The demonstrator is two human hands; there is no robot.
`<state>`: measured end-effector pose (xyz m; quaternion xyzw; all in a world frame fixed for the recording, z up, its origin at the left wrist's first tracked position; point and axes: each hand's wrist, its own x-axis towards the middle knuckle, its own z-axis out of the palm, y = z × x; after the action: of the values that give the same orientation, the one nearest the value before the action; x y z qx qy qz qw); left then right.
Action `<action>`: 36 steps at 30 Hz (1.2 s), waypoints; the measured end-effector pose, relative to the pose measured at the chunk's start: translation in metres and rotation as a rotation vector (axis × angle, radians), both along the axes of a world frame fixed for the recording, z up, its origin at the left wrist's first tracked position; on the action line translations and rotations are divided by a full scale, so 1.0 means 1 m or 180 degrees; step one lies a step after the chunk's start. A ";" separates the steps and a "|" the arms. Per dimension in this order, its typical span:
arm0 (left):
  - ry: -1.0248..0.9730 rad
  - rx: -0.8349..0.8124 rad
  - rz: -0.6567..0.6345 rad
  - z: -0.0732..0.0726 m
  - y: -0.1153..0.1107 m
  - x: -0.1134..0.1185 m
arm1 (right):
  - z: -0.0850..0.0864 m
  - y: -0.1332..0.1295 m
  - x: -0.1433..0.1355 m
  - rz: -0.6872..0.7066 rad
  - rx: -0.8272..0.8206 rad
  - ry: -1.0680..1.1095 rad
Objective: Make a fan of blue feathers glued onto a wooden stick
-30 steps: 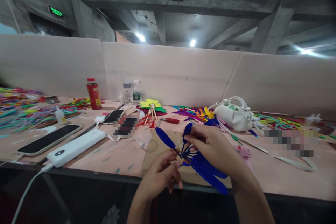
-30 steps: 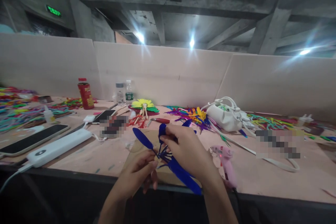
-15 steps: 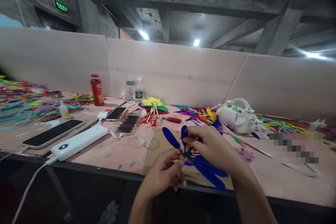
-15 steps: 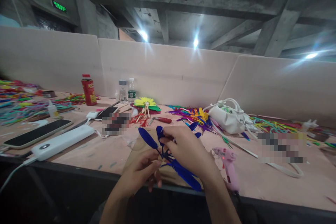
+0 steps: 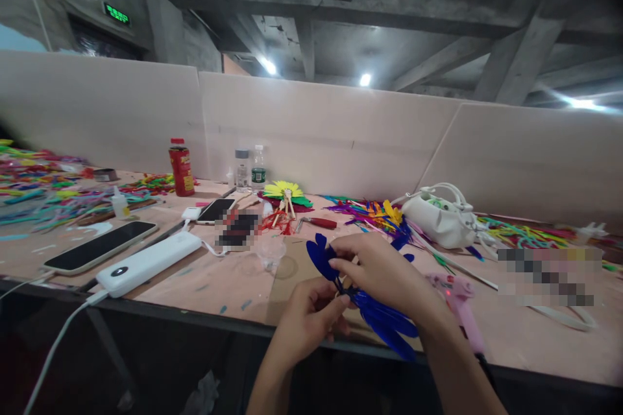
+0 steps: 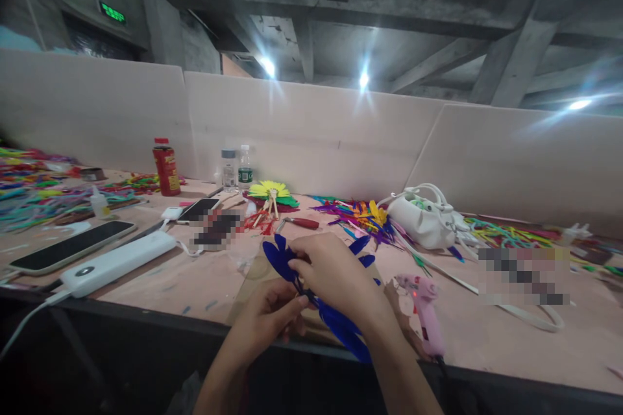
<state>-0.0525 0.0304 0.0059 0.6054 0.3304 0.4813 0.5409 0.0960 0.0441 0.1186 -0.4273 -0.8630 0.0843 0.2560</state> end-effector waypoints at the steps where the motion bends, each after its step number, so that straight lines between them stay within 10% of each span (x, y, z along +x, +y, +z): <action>1: 0.0001 0.0002 0.0017 0.000 0.001 0.000 | 0.000 -0.001 -0.001 0.0005 -0.0007 0.0015; 14: -0.0364 -0.0198 0.0398 0.003 0.001 0.000 | -0.006 -0.016 0.007 -0.0276 0.0318 0.0916; 22: -0.0948 -0.0312 0.0952 0.012 -0.006 0.006 | -0.075 -0.065 0.030 -0.0331 -0.0776 0.0782; 36: -0.1281 -0.0440 0.0864 0.015 -0.012 0.029 | -0.128 -0.028 0.000 0.0018 -0.1407 0.4058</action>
<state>-0.0232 0.0186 0.0210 0.4090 0.3264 0.6366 0.5664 0.0960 0.0160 -0.0091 -0.3340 -0.5068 0.4952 0.6216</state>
